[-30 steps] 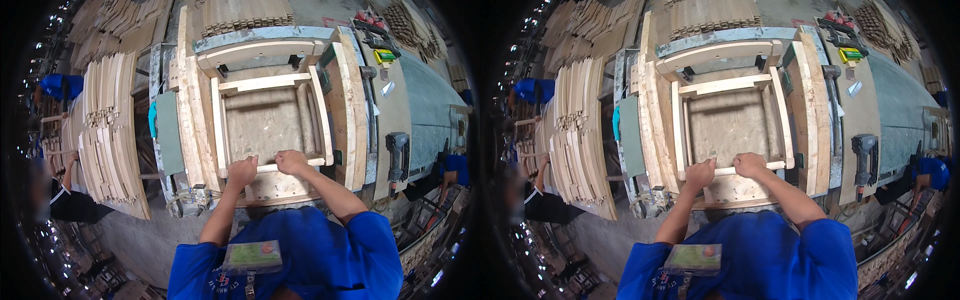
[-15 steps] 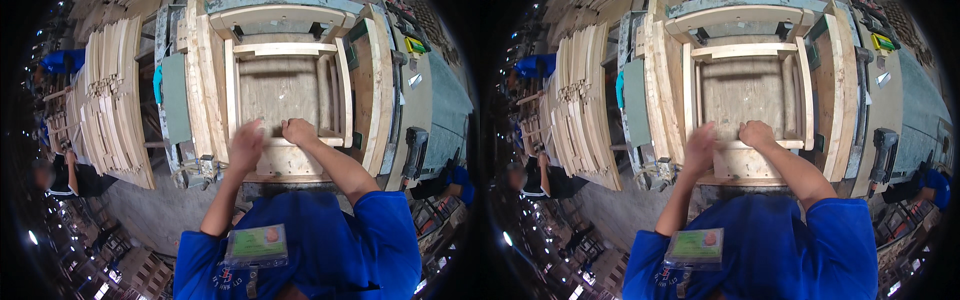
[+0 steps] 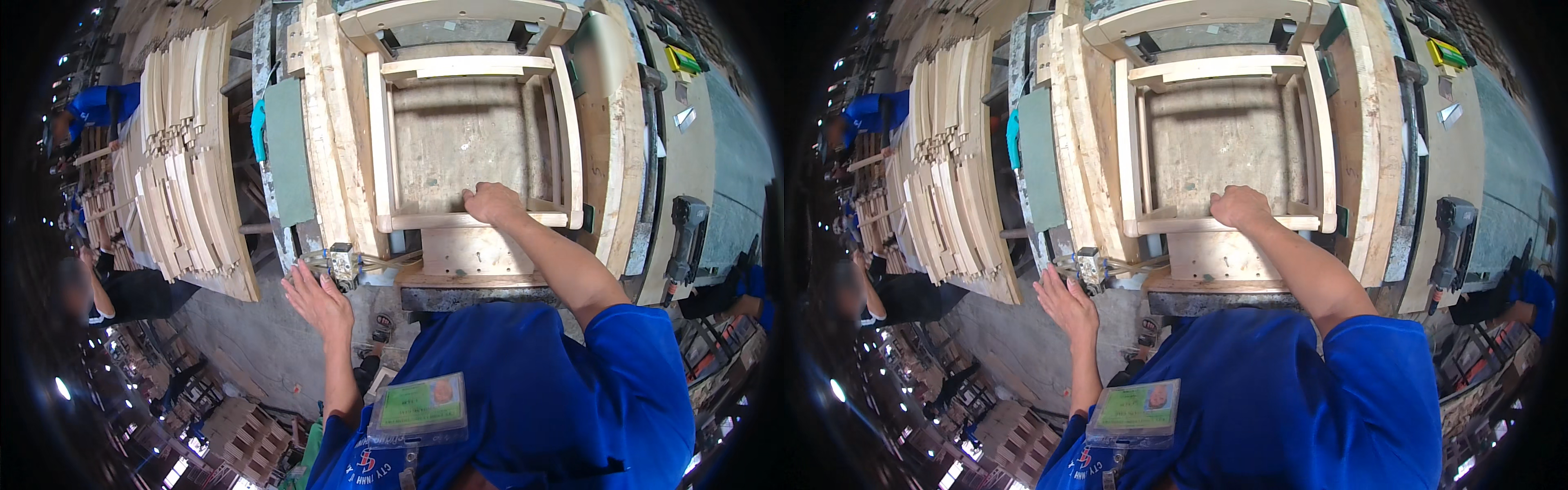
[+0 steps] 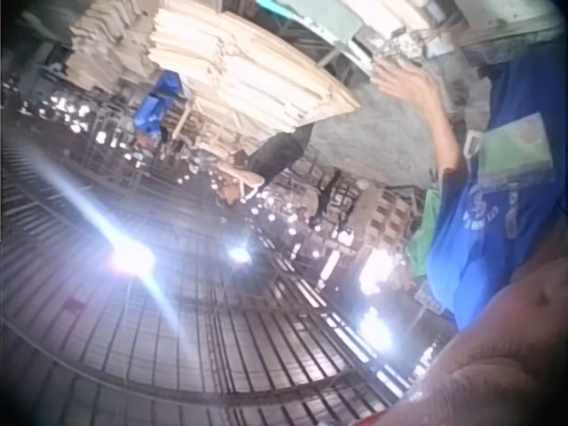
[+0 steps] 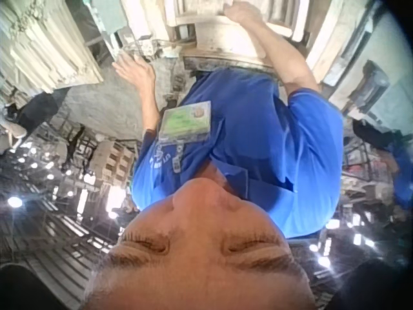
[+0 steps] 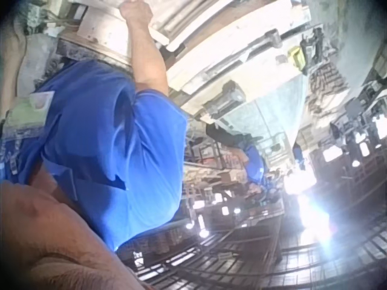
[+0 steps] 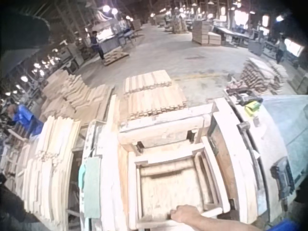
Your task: The person assembles wooden chair frames on a workbench in a factory. They receive frames from a coworker, align the pieces, and use a nail gun to fasten joints before passing the completed frames down the line.
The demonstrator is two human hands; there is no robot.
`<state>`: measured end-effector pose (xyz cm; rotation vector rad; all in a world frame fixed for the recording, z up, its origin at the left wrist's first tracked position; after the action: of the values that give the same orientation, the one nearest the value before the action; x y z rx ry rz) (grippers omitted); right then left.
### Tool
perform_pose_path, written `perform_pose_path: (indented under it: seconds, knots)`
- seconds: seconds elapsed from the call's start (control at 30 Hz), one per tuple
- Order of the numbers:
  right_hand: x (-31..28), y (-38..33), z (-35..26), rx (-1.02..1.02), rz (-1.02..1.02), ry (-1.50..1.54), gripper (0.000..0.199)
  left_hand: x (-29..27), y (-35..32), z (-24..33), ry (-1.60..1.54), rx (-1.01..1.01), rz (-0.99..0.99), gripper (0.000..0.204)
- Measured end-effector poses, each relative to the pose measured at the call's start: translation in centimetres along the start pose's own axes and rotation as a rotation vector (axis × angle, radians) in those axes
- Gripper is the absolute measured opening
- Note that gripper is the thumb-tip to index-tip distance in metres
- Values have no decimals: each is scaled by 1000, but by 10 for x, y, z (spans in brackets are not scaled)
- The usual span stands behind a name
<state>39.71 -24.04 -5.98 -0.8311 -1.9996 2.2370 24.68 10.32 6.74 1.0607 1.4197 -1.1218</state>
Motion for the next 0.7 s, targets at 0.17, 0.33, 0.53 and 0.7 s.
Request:
perform_pose_path:
  seconds: [0.17, 0.33, 0.53, 0.7]
  knots:
    - [-1, 6, -2, -11, 2, 1, 60, -1, 5, 2, -97, 14, 23, 55]
    - [-1, 6, -3, -12, -14, -7, 61, 1, 8, 1, -138, 40, 34, 55]
    - [-1, 0, -6, -11, -19, -6, 61, 1, 9, 1, -228, 37, 73, 55]
    - [-5, -8, -2, -44, 75, 10, 61, -8, 10, 7, -177, 84, 111, 61]
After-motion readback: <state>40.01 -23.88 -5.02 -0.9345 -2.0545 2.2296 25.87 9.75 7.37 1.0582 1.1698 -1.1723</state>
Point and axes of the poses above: each hand's wrist, its own y-axis towards the middle knuckle, its own x-axis out of the palm, z = x × y, the point moved 4 cm from there along y, towards the middle knuckle, and after that the axes turned 13 degrees about x, right-handed, at the moved point
